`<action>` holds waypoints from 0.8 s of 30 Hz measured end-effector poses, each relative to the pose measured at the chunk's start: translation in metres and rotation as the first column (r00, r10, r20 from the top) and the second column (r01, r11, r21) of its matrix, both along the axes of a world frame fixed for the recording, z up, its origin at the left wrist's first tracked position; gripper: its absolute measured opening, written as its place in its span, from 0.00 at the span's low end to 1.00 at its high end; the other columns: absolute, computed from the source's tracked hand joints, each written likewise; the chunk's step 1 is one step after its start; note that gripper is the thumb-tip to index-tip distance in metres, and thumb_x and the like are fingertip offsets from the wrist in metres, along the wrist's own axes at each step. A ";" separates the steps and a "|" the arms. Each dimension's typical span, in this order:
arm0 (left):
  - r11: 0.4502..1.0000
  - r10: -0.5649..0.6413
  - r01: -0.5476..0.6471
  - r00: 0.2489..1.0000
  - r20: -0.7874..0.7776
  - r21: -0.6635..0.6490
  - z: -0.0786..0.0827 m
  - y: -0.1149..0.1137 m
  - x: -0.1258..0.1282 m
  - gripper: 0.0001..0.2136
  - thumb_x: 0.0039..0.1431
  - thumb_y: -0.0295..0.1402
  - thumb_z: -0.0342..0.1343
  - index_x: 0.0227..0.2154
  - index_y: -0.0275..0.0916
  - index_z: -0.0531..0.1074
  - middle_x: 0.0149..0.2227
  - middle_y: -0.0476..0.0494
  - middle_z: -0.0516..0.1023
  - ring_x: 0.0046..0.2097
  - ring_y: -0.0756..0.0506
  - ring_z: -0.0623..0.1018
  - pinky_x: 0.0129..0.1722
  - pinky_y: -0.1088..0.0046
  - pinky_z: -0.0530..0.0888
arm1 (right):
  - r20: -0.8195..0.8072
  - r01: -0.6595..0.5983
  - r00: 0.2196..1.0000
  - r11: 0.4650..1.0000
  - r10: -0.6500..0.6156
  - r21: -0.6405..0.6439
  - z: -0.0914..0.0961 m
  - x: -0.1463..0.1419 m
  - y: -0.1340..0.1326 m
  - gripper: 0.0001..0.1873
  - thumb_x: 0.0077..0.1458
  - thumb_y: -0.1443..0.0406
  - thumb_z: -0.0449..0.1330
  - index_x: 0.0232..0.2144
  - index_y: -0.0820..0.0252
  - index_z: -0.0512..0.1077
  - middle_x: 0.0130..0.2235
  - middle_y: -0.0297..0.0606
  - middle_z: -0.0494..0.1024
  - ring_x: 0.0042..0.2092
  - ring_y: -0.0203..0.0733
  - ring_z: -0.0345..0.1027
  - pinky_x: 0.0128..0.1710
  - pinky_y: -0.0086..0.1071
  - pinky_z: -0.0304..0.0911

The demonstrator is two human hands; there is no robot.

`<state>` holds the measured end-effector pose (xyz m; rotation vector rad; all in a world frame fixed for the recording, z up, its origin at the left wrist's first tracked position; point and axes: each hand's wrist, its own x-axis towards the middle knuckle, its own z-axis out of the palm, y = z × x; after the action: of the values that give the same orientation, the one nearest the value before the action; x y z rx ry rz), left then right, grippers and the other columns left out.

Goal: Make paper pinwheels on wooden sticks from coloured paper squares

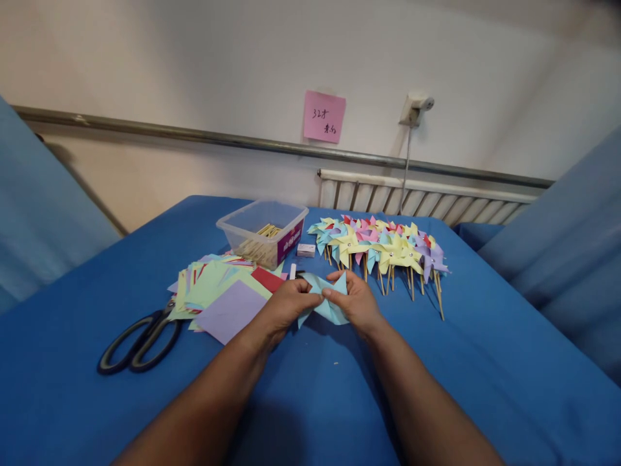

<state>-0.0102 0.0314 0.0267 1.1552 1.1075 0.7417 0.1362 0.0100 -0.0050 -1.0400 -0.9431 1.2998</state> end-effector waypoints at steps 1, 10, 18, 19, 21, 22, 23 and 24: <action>0.999 0.037 -0.038 0.999 0.034 0.002 -0.002 -0.001 0.002 0.07 0.38 0.31 0.63 0.20 0.34 0.71 0.18 0.50 0.70 0.20 0.52 0.67 0.21 0.76 0.60 | -0.040 0.066 0.997 0.998 -0.065 0.006 -0.002 -0.003 0.001 0.21 0.38 0.61 0.69 0.34 0.58 0.67 0.24 0.26 0.73 0.22 0.33 0.65 0.24 0.27 0.60; 0.975 0.200 -0.139 0.890 0.411 -0.175 -0.016 -0.015 0.022 0.16 0.41 0.30 0.66 0.36 0.36 0.75 0.33 0.45 0.78 0.34 0.48 0.75 0.38 0.71 0.71 | -0.279 0.375 0.890 0.927 -0.362 -0.006 -0.015 -0.021 0.003 0.22 0.41 0.61 0.68 0.37 0.59 0.64 0.29 0.31 0.75 0.27 0.35 0.70 0.30 0.30 0.65; 0.939 0.314 -0.178 0.791 0.525 -0.294 -0.018 -0.019 0.028 0.08 0.41 0.28 0.66 0.27 0.34 0.76 0.27 0.47 0.78 0.29 0.51 0.75 0.32 0.76 0.71 | -0.306 0.416 0.863 0.909 -0.403 -0.026 -0.018 -0.030 0.001 0.21 0.41 0.61 0.68 0.36 0.58 0.64 0.29 0.29 0.75 0.28 0.35 0.70 0.31 0.30 0.65; 0.941 0.313 -0.178 0.787 0.532 -0.289 -0.017 -0.020 0.028 0.07 0.42 0.28 0.66 0.27 0.34 0.77 0.26 0.47 0.78 0.28 0.51 0.75 0.31 0.76 0.70 | -0.305 0.421 0.860 0.906 -0.409 -0.026 -0.017 -0.030 0.001 0.21 0.41 0.61 0.68 0.36 0.58 0.64 0.29 0.29 0.75 0.28 0.34 0.70 0.31 0.30 0.65; 0.942 0.318 -0.198 0.788 0.528 -0.273 -0.015 -0.021 0.030 0.07 0.41 0.28 0.66 0.27 0.34 0.77 0.25 0.47 0.78 0.27 0.52 0.74 0.30 0.77 0.70 | -0.287 0.428 0.863 0.903 -0.416 -0.022 -0.017 -0.030 0.001 0.20 0.41 0.61 0.68 0.36 0.58 0.65 0.28 0.29 0.75 0.28 0.35 0.70 0.30 0.30 0.65; 0.941 0.325 -0.215 0.791 0.519 -0.263 -0.014 -0.022 0.031 0.08 0.41 0.28 0.67 0.27 0.33 0.77 0.25 0.47 0.78 0.27 0.51 0.74 0.29 0.78 0.70 | -0.274 0.429 0.866 0.903 -0.418 -0.018 -0.017 -0.031 0.001 0.20 0.42 0.61 0.68 0.36 0.58 0.65 0.28 0.29 0.75 0.27 0.35 0.69 0.30 0.30 0.65; 0.938 0.337 -0.237 0.792 0.509 -0.251 -0.014 -0.022 0.031 0.09 0.40 0.28 0.67 0.27 0.33 0.78 0.25 0.46 0.79 0.27 0.51 0.75 0.29 0.78 0.70 | -0.262 0.429 0.870 0.903 -0.418 -0.015 -0.016 -0.031 0.001 0.20 0.42 0.61 0.68 0.36 0.58 0.65 0.28 0.29 0.75 0.27 0.35 0.69 0.30 0.30 0.65; 0.935 0.348 -0.259 0.793 0.500 -0.241 -0.014 -0.022 0.032 0.10 0.39 0.28 0.67 0.28 0.33 0.78 0.26 0.45 0.79 0.27 0.51 0.75 0.29 0.77 0.70 | -0.252 0.427 0.874 0.904 -0.416 -0.012 -0.016 -0.032 0.000 0.20 0.42 0.61 0.68 0.36 0.58 0.65 0.28 0.29 0.75 0.27 0.35 0.69 0.30 0.30 0.65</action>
<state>0.0213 0.0092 0.0131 0.5685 0.8558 1.1265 0.1046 0.0102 -0.0209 -0.9559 -0.5116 1.0068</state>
